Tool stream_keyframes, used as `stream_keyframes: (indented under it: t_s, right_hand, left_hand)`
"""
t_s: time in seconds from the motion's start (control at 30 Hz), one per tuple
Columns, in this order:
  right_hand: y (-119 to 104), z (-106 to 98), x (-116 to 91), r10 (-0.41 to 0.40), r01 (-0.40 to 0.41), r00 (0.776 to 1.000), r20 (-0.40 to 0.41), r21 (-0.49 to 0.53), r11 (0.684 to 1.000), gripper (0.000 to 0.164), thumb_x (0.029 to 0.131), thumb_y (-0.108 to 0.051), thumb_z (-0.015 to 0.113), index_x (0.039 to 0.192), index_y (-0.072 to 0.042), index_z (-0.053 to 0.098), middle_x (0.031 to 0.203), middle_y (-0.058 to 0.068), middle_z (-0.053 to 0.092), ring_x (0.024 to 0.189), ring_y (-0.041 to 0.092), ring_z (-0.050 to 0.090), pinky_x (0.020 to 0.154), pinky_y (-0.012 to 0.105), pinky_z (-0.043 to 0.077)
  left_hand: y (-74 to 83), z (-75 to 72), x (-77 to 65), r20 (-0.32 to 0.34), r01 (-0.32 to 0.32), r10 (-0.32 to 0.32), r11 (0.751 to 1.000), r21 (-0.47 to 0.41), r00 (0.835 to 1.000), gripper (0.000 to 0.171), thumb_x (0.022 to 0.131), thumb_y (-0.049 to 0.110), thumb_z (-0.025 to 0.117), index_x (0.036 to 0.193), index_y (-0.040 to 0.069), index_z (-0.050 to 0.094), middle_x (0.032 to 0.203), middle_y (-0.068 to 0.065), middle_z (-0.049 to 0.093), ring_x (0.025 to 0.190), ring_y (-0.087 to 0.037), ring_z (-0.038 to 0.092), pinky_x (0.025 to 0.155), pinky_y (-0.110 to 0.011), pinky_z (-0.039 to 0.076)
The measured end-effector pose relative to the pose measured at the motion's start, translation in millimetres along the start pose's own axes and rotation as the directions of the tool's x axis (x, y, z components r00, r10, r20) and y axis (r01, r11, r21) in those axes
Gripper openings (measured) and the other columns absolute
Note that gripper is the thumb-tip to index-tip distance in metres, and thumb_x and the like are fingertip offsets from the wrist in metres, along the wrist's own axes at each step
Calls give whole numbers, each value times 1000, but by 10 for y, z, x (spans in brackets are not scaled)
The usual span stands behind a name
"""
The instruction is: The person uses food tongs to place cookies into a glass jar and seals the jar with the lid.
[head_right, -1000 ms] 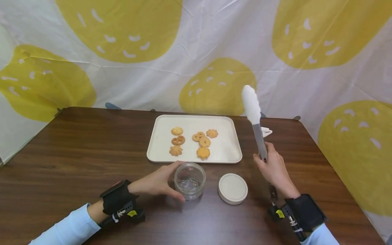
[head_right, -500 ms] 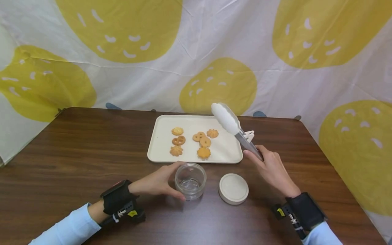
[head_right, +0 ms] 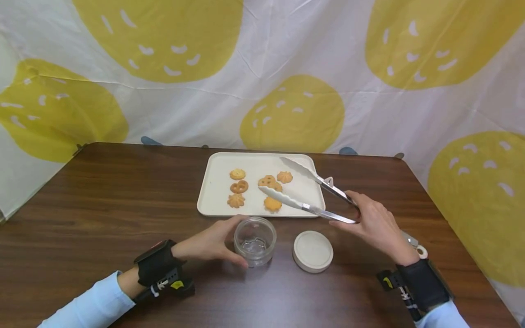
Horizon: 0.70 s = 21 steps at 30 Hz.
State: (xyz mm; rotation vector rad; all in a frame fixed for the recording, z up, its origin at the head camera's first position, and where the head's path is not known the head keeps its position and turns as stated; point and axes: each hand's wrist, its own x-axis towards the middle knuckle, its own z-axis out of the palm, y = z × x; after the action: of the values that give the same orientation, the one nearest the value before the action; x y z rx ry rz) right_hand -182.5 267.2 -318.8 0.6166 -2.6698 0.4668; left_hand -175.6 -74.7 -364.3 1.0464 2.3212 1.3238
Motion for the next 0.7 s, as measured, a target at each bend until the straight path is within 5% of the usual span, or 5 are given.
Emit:
stream_keyframes:
  t_s: [0.3, 0.7]
  right_hand:
    - [4, 17, -46, 9, -10, 1000, -7, -54, 998, 37, 65, -37, 77, 77, -7, 59, 53, -9, 37, 48, 7, 35, 42, 22, 26]
    - [-24, 39, -84, -44, 52, 989, 138, -54, 997, 32, 72, -40, 71, 70, -16, 51, 54, -12, 30, 46, 1, 28, 41, 20, 23]
  left_hand:
    - [18, 2, 2, -1, 6, -6, 1000, -2, 1000, 77, 63, 17, 81, 125, 1, 37, 118, -13, 51, 109, -23, 50, 87, -23, 42]
    - [1, 8, 3, -6, -3, 3, 1000, -7, 1000, 79, 63, 19, 81, 126, 3, 37, 120, -13, 51, 110, -23, 49, 88, -23, 42]
